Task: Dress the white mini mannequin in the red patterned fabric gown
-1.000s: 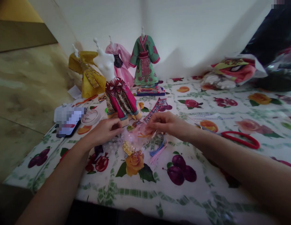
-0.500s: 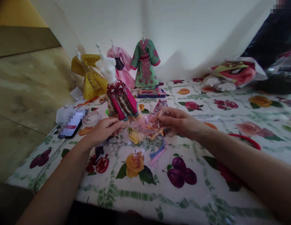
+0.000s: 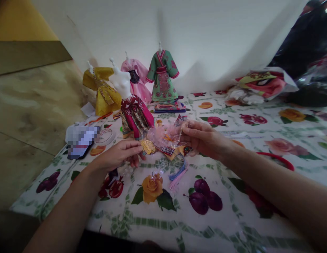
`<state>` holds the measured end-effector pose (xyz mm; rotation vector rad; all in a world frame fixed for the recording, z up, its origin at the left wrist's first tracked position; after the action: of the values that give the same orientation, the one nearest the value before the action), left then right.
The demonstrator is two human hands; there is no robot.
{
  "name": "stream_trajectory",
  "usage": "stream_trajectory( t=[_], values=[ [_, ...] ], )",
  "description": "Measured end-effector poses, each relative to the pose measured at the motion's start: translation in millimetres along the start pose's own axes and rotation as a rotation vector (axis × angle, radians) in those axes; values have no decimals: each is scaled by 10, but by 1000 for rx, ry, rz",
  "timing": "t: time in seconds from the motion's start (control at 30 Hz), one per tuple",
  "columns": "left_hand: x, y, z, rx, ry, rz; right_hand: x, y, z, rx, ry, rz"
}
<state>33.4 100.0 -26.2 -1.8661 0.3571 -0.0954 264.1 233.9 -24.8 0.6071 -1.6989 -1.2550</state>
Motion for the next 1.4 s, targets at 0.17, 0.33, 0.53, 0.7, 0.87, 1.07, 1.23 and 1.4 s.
stream_trajectory(
  t=[0.17, 0.33, 0.53, 0.7, 0.87, 1.07, 1.23, 1.4],
  values=[
    [16, -37, -1, 68, -54, -163, -8, -62, 30, 1, 36, 44],
    [27, -48, 8, 59, -94, -159, -61, -158, 52, 16, 84, 26],
    [31, -54, 6, 62, -113, -227, -95, -207, 62, 31, 108, 53],
    [39, -69, 4, 74, -97, -268, -77, -195, 66, 35, 121, 43],
    [60, -57, 6, 70, -97, -284, -43, -210, 67, 33, 135, 19],
    [107, -83, 14, 81, -97, -258, 33, -210, 71, 5, 181, 52],
    [126, -68, 38, 96, -75, -200, 70, -208, 32, 24, 279, -22],
    [159, -14, 67, 89, -78, -212, 73, -270, 31, 41, 342, -52]
  ],
)
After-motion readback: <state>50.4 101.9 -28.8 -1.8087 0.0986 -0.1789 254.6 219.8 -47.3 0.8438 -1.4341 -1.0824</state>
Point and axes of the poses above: each hand's wrist, its own z-axis towards the middle knuckle, its own x-axis out of the palm, y = z × x, the point moved 3 cm from there along z, towards the middle knuckle, and after that the axes turned 9 degrees about y, right-handed, at the moved point
